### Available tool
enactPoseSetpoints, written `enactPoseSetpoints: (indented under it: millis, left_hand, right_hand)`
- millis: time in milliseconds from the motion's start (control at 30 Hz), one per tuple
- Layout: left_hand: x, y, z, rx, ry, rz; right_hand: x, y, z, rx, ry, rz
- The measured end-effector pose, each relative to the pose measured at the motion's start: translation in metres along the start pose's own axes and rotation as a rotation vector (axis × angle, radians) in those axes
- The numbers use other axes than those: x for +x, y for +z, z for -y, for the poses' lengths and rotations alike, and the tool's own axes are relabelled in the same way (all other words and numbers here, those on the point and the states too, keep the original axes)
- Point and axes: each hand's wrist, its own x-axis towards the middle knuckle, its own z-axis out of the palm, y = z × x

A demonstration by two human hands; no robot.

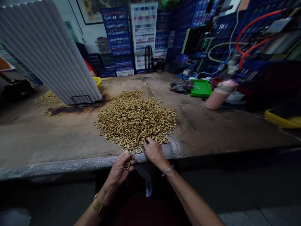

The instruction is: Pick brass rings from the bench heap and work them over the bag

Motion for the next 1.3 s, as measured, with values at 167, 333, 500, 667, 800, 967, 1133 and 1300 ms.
enactPoseSetpoints:
  millis: [167, 333, 500, 667, 800, 967, 1133, 1300]
  left_hand:
    - [0.007, 0.01, -0.003, 0.101, 0.026, -0.002]
    - [0.013, 0.017, -0.002, 0.177, 0.075, 0.018]
    - [0.02, 0.018, 0.004, 0.217, 0.086, 0.028]
    - [0.023, 0.021, 0.004, 0.229, 0.096, -0.018]
    - [0.022, 0.023, 0.005, 0.237, 0.067, -0.008]
    - [0.025, 0.02, 0.008, 0.266, 0.029, 0.03]
    - [0.033, 0.016, 0.008, 0.302, 0.056, 0.001]
    - [0.032, 0.016, 0.005, 0.441, 0.131, -0.039]
  right_hand:
    - [0.0, 0.001, -0.005, 0.132, 0.014, -0.043]
    - [0.0, 0.001, -0.008, 0.181, 0.031, -0.078]
    - [-0.002, -0.004, -0.007, 0.234, 0.032, -0.071]
    - [-0.007, -0.013, 0.001, 0.439, 0.063, -0.011]
    - [-0.011, -0.017, 0.007, 0.554, 0.08, 0.067]
    - [-0.012, -0.011, 0.007, 0.577, 0.064, 0.077]
    - [-0.011, -0.006, 0.007, 0.545, 0.054, 0.057]
    - [-0.011, -0.006, 0.008, 0.534, 0.023, 0.055]
